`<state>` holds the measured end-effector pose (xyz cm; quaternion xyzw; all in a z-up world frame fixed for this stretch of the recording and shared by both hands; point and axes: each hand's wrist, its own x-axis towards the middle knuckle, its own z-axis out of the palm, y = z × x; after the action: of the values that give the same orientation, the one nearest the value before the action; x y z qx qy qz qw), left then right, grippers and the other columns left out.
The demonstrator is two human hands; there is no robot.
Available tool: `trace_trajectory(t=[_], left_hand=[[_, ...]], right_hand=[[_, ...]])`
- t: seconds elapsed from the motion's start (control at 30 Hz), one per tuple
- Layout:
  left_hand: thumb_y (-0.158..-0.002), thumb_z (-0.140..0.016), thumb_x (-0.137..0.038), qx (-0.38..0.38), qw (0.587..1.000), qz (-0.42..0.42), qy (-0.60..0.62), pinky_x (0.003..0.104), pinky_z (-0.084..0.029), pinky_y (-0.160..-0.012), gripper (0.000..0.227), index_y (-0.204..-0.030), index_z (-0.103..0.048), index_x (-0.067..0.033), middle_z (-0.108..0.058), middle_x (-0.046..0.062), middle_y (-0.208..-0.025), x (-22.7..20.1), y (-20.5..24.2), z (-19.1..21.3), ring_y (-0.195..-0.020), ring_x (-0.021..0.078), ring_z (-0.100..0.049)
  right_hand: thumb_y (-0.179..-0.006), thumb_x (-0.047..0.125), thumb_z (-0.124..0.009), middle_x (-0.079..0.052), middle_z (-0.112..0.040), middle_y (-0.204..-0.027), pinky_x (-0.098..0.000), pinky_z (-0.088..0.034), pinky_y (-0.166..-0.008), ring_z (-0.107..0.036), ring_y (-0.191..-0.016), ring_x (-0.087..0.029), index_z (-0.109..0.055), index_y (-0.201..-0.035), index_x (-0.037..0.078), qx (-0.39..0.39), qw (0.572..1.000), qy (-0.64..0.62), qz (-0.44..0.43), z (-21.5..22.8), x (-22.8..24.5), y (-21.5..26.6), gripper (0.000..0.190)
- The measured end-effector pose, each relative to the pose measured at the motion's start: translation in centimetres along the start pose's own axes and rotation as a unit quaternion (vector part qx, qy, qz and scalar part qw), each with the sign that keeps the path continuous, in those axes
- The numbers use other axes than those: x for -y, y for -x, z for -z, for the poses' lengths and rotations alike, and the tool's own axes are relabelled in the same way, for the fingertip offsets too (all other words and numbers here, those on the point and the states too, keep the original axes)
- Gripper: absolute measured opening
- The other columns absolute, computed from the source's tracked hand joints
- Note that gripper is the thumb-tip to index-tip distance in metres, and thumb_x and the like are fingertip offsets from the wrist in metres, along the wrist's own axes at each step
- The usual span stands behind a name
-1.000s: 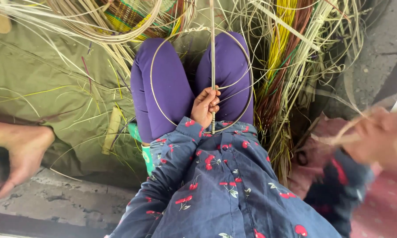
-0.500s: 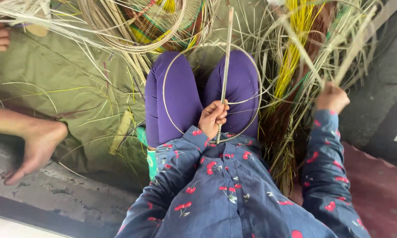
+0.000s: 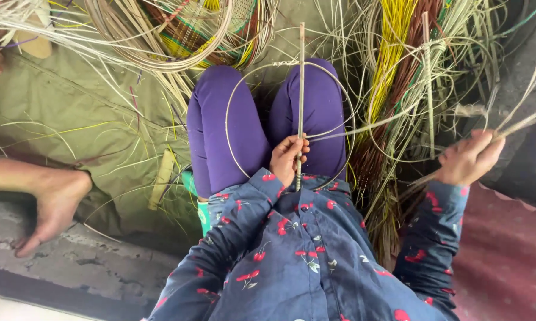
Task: Wrapping and weaving thin fiber strips around a circular frame to reinforce the rim of a basket or similar object.
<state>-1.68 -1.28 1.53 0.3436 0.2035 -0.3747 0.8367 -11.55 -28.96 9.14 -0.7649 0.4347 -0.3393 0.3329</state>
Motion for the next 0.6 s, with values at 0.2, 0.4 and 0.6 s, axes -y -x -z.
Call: trace_trajectory(t=[0.2,0.4,0.6], left_hand=[[-0.082,-0.051,-0.010,-0.031,0.994,0.015,-0.108,0.021,-0.047,-0.060,0.022,-0.100,-0.055,0.0011,-0.056,0.007,-0.086,-1.0,0.5,-0.3,-0.073,0.0111,-0.054],[-0.079,-0.057,-0.011,-0.077,0.991,-0.003,-0.111,0.022,-0.054,-0.055,0.023,-0.101,-0.057,-0.0032,-0.061,0.010,-0.081,0.4,-0.2,0.5,-0.066,0.0121,-0.060],[-0.085,-0.047,-0.006,0.025,0.999,0.026,0.036,0.016,-0.035,-0.048,0.017,-0.099,-0.051,0.0016,-0.049,0.007,-0.083,0.5,-0.6,1.2,-0.062,0.0073,-0.042]], right_hand=[[-0.088,0.018,-0.041,0.008,-0.036,-0.057,-0.0175,-0.036,-0.035,-0.036,-0.042,-0.004,-0.046,-0.088,0.016,0.129,0.936,-0.164,-0.285,-6.5,-0.6,-0.7,0.006],[-0.089,0.026,-0.058,-0.021,-0.054,-0.088,-0.0370,-0.052,-0.059,-0.058,-0.074,-0.024,-0.034,-0.118,-0.001,0.229,0.961,-0.002,-0.156,-8.8,-8.7,0.7,0.046],[-0.077,0.013,-0.061,-0.020,-0.051,-0.084,-0.0334,-0.046,-0.050,-0.051,-0.062,-0.028,-0.058,-0.102,-0.003,0.188,0.876,0.348,0.276,-9.2,2.8,-4.3,0.030]])
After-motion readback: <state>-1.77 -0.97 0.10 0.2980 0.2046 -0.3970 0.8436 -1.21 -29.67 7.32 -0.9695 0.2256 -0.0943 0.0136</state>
